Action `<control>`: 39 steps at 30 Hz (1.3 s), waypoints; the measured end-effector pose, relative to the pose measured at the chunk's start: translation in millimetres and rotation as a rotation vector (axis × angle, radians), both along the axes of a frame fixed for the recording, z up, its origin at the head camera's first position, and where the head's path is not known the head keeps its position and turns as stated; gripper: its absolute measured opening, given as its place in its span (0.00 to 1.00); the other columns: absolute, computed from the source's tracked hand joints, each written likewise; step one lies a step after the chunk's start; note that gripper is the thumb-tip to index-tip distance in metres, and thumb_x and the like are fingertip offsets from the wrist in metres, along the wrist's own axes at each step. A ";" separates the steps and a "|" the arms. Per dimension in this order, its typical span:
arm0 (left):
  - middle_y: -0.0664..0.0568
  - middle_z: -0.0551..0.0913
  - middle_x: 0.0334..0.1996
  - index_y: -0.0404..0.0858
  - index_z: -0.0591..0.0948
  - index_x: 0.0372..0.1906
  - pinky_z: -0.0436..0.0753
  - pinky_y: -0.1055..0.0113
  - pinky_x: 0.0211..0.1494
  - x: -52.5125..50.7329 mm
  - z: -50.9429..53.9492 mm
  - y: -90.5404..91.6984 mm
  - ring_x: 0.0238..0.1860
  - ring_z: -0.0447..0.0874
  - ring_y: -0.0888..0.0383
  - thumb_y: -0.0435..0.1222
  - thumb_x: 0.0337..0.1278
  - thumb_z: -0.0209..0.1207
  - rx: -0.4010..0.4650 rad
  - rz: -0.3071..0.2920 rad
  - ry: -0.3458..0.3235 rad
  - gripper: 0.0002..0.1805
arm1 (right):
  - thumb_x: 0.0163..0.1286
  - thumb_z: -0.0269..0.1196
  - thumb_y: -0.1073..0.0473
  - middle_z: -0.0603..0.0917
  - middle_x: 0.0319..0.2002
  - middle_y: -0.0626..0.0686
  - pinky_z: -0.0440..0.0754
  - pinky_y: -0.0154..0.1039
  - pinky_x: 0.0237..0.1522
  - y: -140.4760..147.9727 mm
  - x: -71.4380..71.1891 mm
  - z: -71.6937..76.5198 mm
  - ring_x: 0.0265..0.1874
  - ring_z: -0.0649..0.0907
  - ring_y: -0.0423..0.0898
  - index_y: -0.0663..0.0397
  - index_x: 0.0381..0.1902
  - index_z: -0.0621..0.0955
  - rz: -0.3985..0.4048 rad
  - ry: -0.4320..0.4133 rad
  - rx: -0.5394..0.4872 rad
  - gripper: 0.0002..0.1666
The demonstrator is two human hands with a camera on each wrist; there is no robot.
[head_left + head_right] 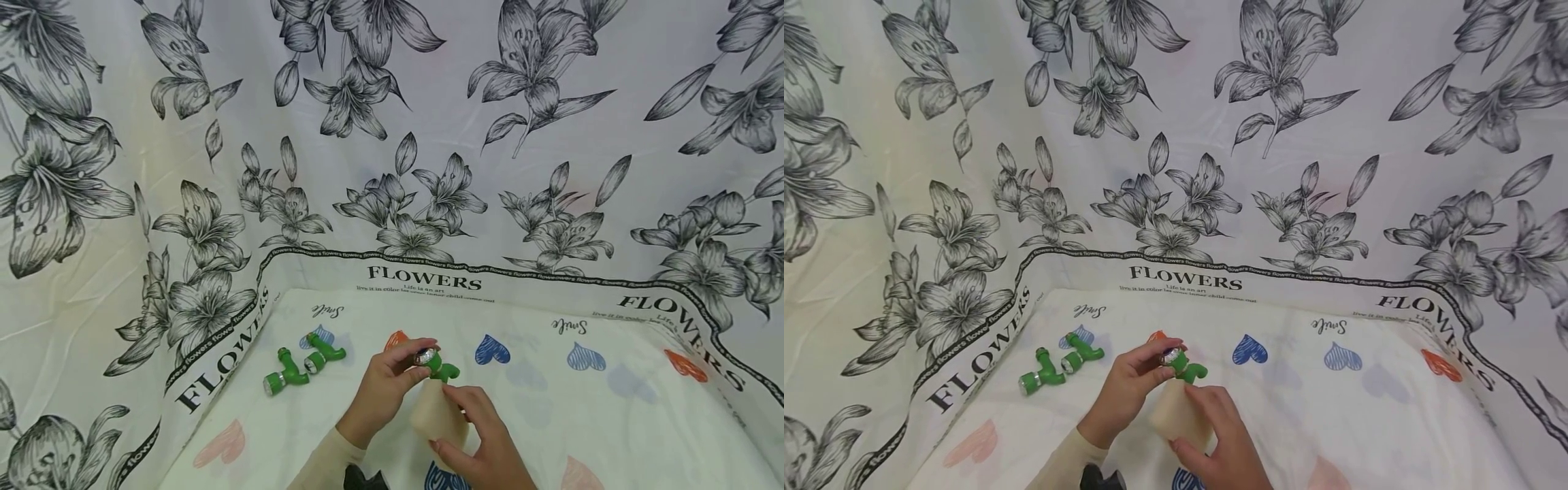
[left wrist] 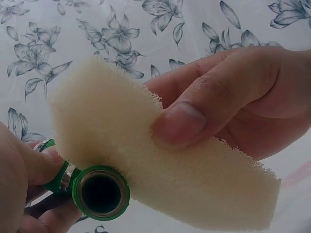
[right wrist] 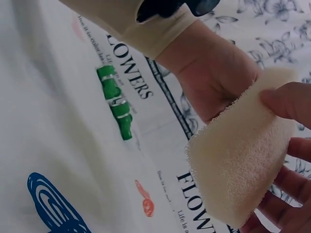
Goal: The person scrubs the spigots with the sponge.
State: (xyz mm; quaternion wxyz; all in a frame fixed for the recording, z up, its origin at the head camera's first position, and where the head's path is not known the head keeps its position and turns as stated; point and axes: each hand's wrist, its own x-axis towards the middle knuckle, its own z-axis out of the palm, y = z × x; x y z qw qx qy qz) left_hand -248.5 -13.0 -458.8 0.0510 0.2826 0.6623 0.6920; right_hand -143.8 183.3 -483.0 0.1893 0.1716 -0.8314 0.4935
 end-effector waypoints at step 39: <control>0.50 0.86 0.64 0.44 0.86 0.68 0.78 0.60 0.71 5.6 2.2 0.2 0.70 0.80 0.49 0.29 0.74 0.68 0.017 -0.042 -0.019 0.22 | 0.68 0.81 0.56 0.79 0.63 0.49 0.87 0.48 0.56 9.0 -4.3 2.9 0.55 0.81 0.47 0.50 0.76 0.76 -0.247 -0.206 -0.028 0.42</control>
